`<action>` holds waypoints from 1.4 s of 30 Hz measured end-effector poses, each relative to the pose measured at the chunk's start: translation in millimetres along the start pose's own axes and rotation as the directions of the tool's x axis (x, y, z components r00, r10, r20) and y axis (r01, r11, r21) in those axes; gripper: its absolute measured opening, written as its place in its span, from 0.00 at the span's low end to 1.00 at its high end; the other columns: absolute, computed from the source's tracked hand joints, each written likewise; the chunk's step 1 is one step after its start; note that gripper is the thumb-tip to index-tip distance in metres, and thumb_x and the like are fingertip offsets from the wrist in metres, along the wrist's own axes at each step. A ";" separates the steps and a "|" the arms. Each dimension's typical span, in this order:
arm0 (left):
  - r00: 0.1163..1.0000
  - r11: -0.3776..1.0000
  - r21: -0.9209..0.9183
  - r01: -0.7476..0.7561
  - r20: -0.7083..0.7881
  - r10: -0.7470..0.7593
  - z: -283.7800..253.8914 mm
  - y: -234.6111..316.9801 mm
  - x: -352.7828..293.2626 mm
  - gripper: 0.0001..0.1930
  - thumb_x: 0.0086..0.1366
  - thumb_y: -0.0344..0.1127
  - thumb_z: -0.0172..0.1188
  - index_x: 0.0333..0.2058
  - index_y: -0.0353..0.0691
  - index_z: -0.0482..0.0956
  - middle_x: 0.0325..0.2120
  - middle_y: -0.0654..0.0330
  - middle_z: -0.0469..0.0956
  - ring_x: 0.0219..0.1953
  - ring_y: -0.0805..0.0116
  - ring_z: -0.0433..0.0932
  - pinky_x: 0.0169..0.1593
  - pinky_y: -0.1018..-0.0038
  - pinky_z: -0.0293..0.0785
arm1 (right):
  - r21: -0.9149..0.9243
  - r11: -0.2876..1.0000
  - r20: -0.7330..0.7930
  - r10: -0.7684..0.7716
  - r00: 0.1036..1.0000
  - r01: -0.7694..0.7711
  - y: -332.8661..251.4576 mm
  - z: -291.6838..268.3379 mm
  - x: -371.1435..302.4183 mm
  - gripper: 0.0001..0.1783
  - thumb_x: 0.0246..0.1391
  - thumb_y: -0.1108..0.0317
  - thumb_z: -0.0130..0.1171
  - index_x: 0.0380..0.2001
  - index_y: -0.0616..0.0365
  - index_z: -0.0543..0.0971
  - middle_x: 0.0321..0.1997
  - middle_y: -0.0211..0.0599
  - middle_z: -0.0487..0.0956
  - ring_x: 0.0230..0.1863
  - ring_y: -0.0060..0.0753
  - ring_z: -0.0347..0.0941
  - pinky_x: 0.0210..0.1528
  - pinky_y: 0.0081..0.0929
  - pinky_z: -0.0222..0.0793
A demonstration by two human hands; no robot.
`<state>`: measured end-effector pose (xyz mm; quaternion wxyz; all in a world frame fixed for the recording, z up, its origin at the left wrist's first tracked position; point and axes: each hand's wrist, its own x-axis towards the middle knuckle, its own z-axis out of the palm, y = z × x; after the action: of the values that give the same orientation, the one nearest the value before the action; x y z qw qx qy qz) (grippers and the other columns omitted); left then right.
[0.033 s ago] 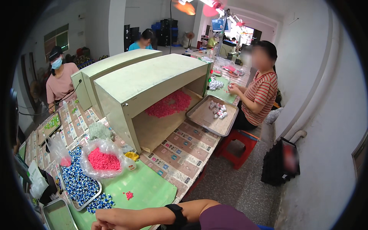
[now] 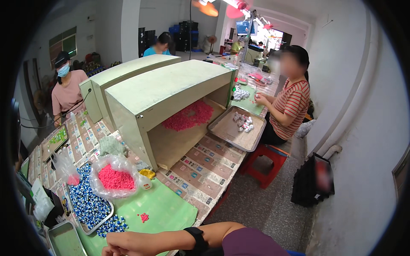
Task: The person repeatedly picks a blue and white capsule-shaped candy and a small pink bead, then inserts the bead into the capsule opening. The assembled candies are placed on a green mat on the table. The process is repeated continuously throughout the clip.
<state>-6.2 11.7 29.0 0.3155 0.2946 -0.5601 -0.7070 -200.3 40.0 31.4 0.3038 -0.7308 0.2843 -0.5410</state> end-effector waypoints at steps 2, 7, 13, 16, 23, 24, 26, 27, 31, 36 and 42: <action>1.000 1.000 -0.009 0.005 -0.008 -0.005 -3.0 -0.9 0.4 0.05 0.73 0.32 0.54 0.38 0.39 0.75 0.28 0.64 0.74 0.28 0.78 0.69 0.32 0.80 0.66 | 0.019 1.000 0.014 0.015 1.000 -0.016 2.5 1.2 1.8 0.05 0.56 0.77 0.54 0.31 0.58 0.68 0.32 0.42 0.70 0.33 0.50 0.69 0.37 0.38 0.67; 1.000 1.000 -0.022 -0.002 -0.024 0.002 -10.1 -9.1 0.3 0.05 0.73 0.33 0.54 0.38 0.39 0.75 0.28 0.65 0.74 0.27 0.78 0.69 0.32 0.80 0.66 | -0.067 0.997 -0.030 -0.040 0.999 0.038 0.7 7.2 2.8 0.04 0.56 0.76 0.53 0.30 0.58 0.69 0.31 0.43 0.69 0.32 0.50 0.69 0.36 0.38 0.67; 0.996 0.999 0.013 -0.052 -0.077 0.053 -3.8 -14.4 -1.0 0.06 0.73 0.34 0.55 0.40 0.38 0.76 0.28 0.65 0.74 0.26 0.79 0.69 0.31 0.81 0.66 | -0.226 0.968 -0.060 -0.130 0.990 0.113 1.2 9.9 1.2 0.04 0.56 0.75 0.51 0.28 0.58 0.68 0.29 0.43 0.69 0.30 0.50 0.69 0.33 0.39 0.66; 0.992 0.998 0.053 -0.036 -0.116 0.042 4.3 -7.3 -0.7 0.06 0.72 0.33 0.56 0.41 0.37 0.76 0.28 0.65 0.74 0.27 0.78 0.70 0.31 0.81 0.66 | -0.263 0.956 -0.049 -0.151 0.987 0.133 2.0 4.2 3.6 0.04 0.54 0.75 0.52 0.28 0.58 0.68 0.28 0.42 0.70 0.29 0.50 0.69 0.32 0.39 0.65; 0.989 0.999 0.025 -0.025 -0.145 0.028 -6.8 -6.1 -1.8 0.06 0.68 0.27 0.59 0.42 0.34 0.78 0.30 0.64 0.76 0.30 0.76 0.73 0.34 0.80 0.70 | -0.293 0.954 -0.007 0.068 0.998 -0.067 4.3 -25.3 2.5 0.07 0.49 0.80 0.54 0.32 0.60 0.69 0.35 0.40 0.70 0.37 0.49 0.68 0.42 0.40 0.65; 0.946 0.996 0.072 -0.047 -0.317 0.067 -14.0 -11.3 -5.2 0.10 0.56 0.25 0.62 0.38 0.31 0.76 0.28 0.61 0.73 0.24 0.73 0.73 0.27 0.76 0.71 | -0.290 0.954 -0.007 0.074 0.997 -0.073 8.4 -24.9 6.0 0.08 0.49 0.80 0.55 0.32 0.60 0.69 0.36 0.41 0.71 0.37 0.49 0.69 0.42 0.40 0.65; 0.947 0.999 0.028 -0.022 -0.319 0.030 -16.4 -9.4 -9.0 0.12 0.60 0.24 0.63 0.43 0.30 0.77 0.31 0.60 0.78 0.25 0.77 0.75 0.29 0.79 0.72 | -0.266 0.954 -0.077 0.119 0.990 -0.136 15.7 -33.9 1.0 0.08 0.47 0.81 0.52 0.30 0.58 0.67 0.29 0.41 0.68 0.32 0.50 0.66 0.38 0.38 0.61; 0.956 0.999 0.046 0.020 -0.295 -0.006 -17.2 -5.0 -8.0 0.12 0.61 0.22 0.61 0.45 0.29 0.77 0.30 0.61 0.77 0.25 0.78 0.75 0.29 0.80 0.72 | -0.235 0.953 -0.095 0.171 0.981 -0.189 13.6 -36.4 -0.9 0.09 0.47 0.82 0.52 0.30 0.58 0.67 0.29 0.41 0.69 0.33 0.49 0.67 0.39 0.38 0.61; 0.970 0.999 -0.045 -0.007 -0.244 -0.004 -28.1 -15.0 -12.2 0.07 0.68 0.24 0.56 0.43 0.30 0.75 0.29 0.60 0.77 0.28 0.76 0.75 0.33 0.79 0.73 | -0.184 0.918 -0.035 0.350 0.936 -0.351 21.3 -36.7 -7.4 0.13 0.47 0.87 0.52 0.31 0.57 0.67 0.31 0.38 0.72 0.34 0.44 0.70 0.42 0.34 0.62; 0.958 0.993 0.028 -0.114 -0.261 0.117 -29.1 -16.0 -17.0 0.11 0.69 0.26 0.56 0.48 0.29 0.75 0.37 0.56 0.79 0.39 0.69 0.81 0.40 0.77 0.78 | -0.275 0.883 0.111 0.422 0.900 -0.380 30.5 -27.0 -9.5 0.14 0.47 0.88 0.51 0.32 0.56 0.67 0.31 0.33 0.73 0.34 0.39 0.70 0.44 0.32 0.60; 0.927 0.986 -0.047 -0.158 -0.350 0.132 -23.6 -15.5 -9.2 0.13 0.67 0.21 0.56 0.50 0.29 0.72 0.47 0.49 0.79 0.47 0.65 0.81 0.48 0.74 0.78 | -0.416 0.867 0.249 0.399 0.883 -0.275 34.3 -23.0 -16.1 0.17 0.41 0.88 0.52 0.32 0.55 0.67 0.29 0.32 0.69 0.33 0.39 0.70 0.44 0.33 0.60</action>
<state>15.9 7.2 9.7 0.4711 0.3601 -0.4895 -0.6394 -229.5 26.4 0.9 0.2949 -0.7919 0.4512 -0.2869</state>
